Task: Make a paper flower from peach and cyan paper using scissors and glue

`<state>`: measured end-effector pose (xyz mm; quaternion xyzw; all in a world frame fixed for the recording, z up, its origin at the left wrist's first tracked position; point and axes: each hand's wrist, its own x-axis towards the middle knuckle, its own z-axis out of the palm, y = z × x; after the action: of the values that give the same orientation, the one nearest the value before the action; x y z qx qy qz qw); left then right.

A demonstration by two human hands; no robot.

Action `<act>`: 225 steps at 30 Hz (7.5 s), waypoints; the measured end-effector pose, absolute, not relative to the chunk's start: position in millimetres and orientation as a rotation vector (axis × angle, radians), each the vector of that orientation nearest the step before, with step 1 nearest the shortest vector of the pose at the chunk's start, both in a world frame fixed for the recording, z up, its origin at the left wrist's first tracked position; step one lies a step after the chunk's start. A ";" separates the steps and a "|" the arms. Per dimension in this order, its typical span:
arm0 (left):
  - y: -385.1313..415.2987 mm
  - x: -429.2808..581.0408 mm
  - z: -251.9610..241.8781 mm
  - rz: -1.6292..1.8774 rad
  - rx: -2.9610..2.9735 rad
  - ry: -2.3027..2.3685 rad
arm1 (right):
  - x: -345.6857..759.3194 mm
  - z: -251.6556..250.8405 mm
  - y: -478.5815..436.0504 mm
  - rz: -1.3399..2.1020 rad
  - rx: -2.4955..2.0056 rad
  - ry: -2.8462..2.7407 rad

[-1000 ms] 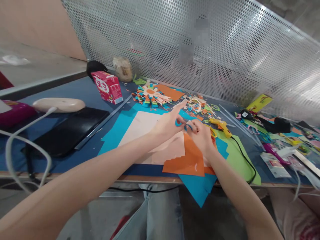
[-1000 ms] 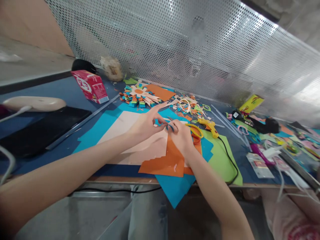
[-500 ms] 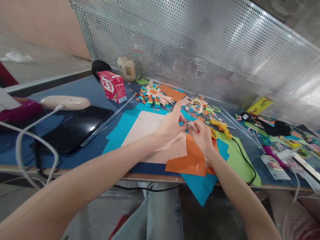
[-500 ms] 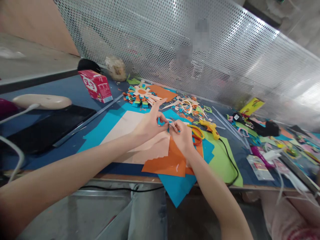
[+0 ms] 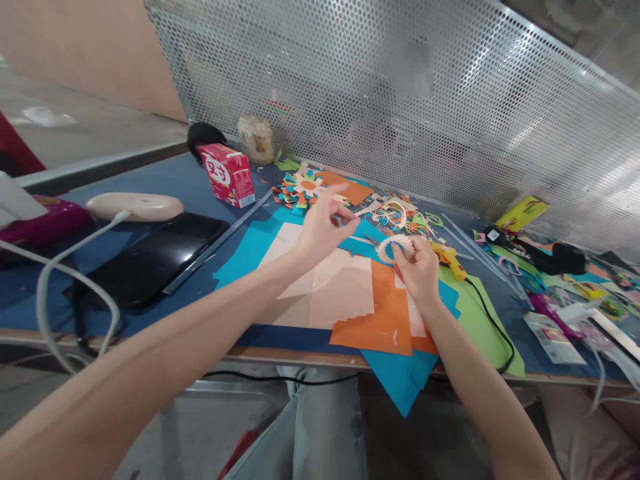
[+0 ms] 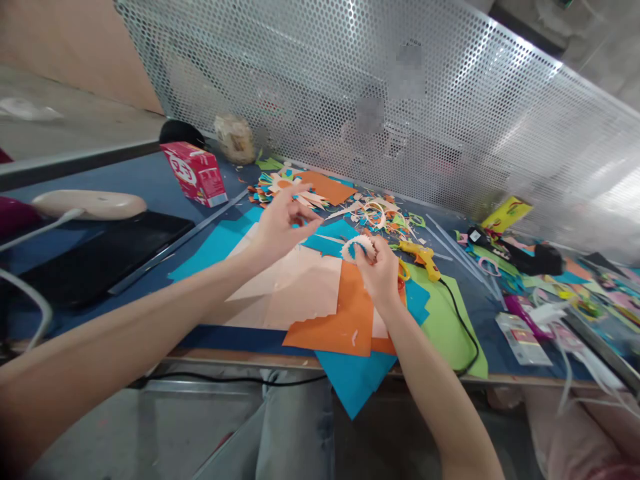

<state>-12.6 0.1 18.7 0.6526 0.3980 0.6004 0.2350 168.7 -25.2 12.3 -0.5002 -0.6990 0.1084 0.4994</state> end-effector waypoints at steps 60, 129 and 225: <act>-6.5 8.4 14.4 1.464 2.111 1.243 | 155.1 15.3 -33.3 0.454 -1.213 -1.815; -49.9 16.8 25.8 1.813 2.278 0.852 | 161.4 24.0 -62.5 -0.223 -1.045 -1.918; -55.5 -3.4 45.7 1.710 2.965 0.694 | 164.9 30.1 -62.1 0.670 -0.910 -1.428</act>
<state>-3.4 -55.5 45.7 0.8359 0.1956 0.4822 -0.1745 164.9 -62.1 30.1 -0.3945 -0.6195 0.2905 0.6133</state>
